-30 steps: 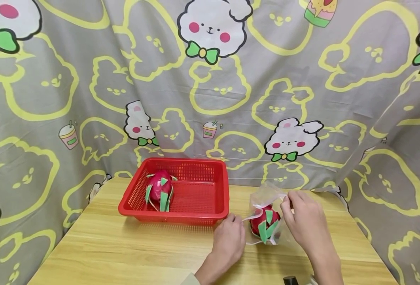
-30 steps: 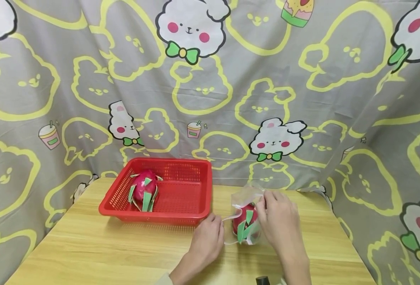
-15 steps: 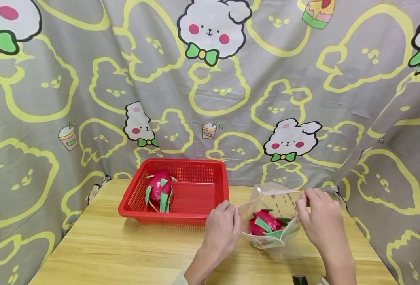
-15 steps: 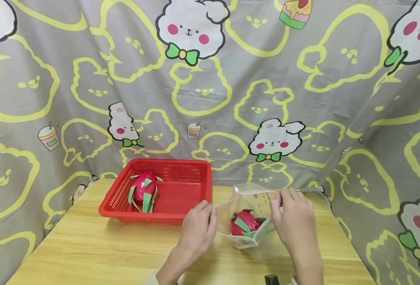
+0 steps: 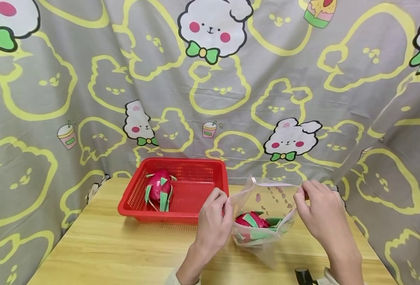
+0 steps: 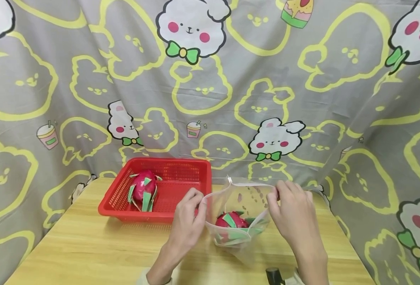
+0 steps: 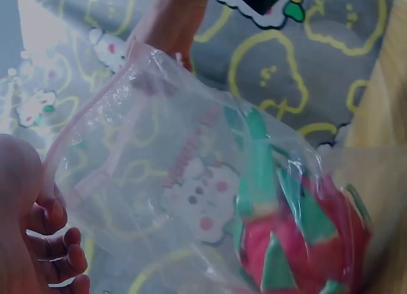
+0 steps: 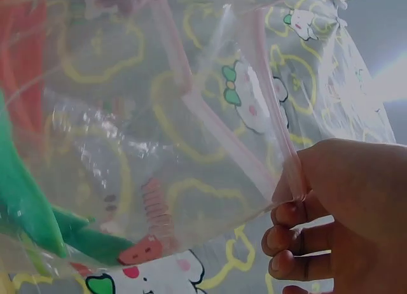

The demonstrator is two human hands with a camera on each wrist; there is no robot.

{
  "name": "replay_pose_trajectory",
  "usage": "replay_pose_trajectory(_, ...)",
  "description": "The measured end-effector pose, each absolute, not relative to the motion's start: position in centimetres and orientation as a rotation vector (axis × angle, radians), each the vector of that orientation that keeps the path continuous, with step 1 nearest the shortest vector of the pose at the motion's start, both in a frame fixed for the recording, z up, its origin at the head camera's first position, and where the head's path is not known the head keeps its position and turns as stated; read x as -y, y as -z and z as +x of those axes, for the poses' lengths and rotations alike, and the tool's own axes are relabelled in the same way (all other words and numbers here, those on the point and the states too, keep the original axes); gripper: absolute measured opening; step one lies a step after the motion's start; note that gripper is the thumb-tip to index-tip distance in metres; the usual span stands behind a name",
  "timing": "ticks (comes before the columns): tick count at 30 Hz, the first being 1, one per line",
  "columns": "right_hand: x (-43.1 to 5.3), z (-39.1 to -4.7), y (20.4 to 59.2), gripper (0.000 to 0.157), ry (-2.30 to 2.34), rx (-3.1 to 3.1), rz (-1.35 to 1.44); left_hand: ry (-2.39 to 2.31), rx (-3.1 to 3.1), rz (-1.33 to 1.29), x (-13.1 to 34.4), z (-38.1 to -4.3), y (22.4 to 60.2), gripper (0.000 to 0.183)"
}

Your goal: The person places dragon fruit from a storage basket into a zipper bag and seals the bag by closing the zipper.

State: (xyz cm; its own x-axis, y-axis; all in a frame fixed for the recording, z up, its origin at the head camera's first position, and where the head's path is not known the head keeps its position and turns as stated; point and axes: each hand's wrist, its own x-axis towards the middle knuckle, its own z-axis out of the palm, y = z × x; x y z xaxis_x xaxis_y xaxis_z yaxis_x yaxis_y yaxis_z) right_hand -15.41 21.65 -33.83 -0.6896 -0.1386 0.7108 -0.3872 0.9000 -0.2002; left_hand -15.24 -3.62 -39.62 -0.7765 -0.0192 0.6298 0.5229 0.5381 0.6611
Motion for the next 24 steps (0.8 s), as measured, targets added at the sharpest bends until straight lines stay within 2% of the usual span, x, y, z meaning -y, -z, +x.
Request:
replay_pose_trajectory(9, -20.7, -15.2, 32.4, 0.029, -0.449, 2.350, 0.418, 1.295, 2.160, -0.420, 4.1, -15.9, 37.0, 0.034)
replay_pose_trajectory(15, -20.8, -14.9, 31.8, 0.031, -0.442, 2.424, 0.407, 1.240, 2.261, -0.475, 3.2, -17.1, 35.2, 0.033)
replay_pose_trajectory(24, -21.0, -13.9, 32.1, 0.031, -0.497, 2.688, 0.383, 1.227, 2.293, -0.578, 2.3, -18.4, 35.0, 0.034)
